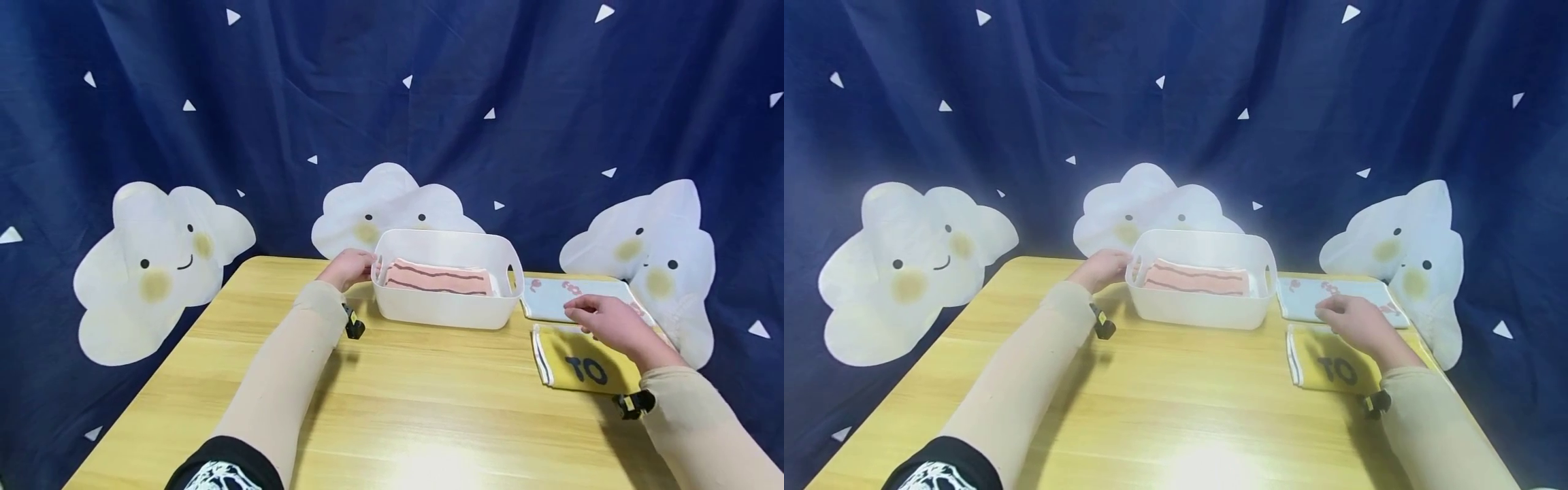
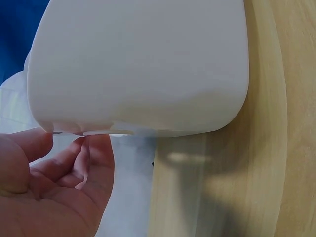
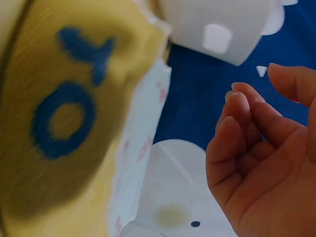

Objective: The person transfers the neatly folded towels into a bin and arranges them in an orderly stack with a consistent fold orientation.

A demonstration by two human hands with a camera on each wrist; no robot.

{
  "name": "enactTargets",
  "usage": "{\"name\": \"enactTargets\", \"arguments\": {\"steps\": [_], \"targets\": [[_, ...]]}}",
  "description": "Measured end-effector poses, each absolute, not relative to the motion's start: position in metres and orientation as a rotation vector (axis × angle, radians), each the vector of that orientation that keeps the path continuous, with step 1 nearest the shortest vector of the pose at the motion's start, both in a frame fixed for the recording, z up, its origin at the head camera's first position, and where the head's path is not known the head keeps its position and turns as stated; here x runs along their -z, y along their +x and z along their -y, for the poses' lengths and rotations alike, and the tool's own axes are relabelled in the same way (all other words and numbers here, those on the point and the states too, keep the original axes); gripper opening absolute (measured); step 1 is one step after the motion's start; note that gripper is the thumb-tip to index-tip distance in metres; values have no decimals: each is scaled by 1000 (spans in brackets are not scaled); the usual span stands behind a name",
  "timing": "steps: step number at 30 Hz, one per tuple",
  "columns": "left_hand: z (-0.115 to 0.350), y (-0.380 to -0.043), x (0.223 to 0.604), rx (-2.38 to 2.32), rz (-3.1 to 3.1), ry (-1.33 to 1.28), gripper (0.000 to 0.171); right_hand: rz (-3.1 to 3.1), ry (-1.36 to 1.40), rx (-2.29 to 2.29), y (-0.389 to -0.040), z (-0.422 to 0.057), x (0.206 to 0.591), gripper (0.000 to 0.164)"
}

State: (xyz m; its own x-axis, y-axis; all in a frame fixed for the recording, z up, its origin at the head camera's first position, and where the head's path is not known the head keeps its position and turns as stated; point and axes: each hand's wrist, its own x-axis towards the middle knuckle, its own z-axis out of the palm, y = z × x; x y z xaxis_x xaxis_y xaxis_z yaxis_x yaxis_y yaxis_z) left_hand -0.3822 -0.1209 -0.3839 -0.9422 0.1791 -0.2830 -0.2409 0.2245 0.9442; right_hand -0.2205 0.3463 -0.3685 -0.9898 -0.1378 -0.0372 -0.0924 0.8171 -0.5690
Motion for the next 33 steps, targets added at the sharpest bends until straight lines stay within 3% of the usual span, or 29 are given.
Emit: {"name": "enactTargets", "arguments": {"steps": [9,33], "targets": [[120,-383,385,-1744,-2202,-60,35,-2974,-331,549,-212,-357,393,45],[121,-382,383,-1714,-2219,-66,37,-2924,-336,337,-194,-378,426,78]]}}
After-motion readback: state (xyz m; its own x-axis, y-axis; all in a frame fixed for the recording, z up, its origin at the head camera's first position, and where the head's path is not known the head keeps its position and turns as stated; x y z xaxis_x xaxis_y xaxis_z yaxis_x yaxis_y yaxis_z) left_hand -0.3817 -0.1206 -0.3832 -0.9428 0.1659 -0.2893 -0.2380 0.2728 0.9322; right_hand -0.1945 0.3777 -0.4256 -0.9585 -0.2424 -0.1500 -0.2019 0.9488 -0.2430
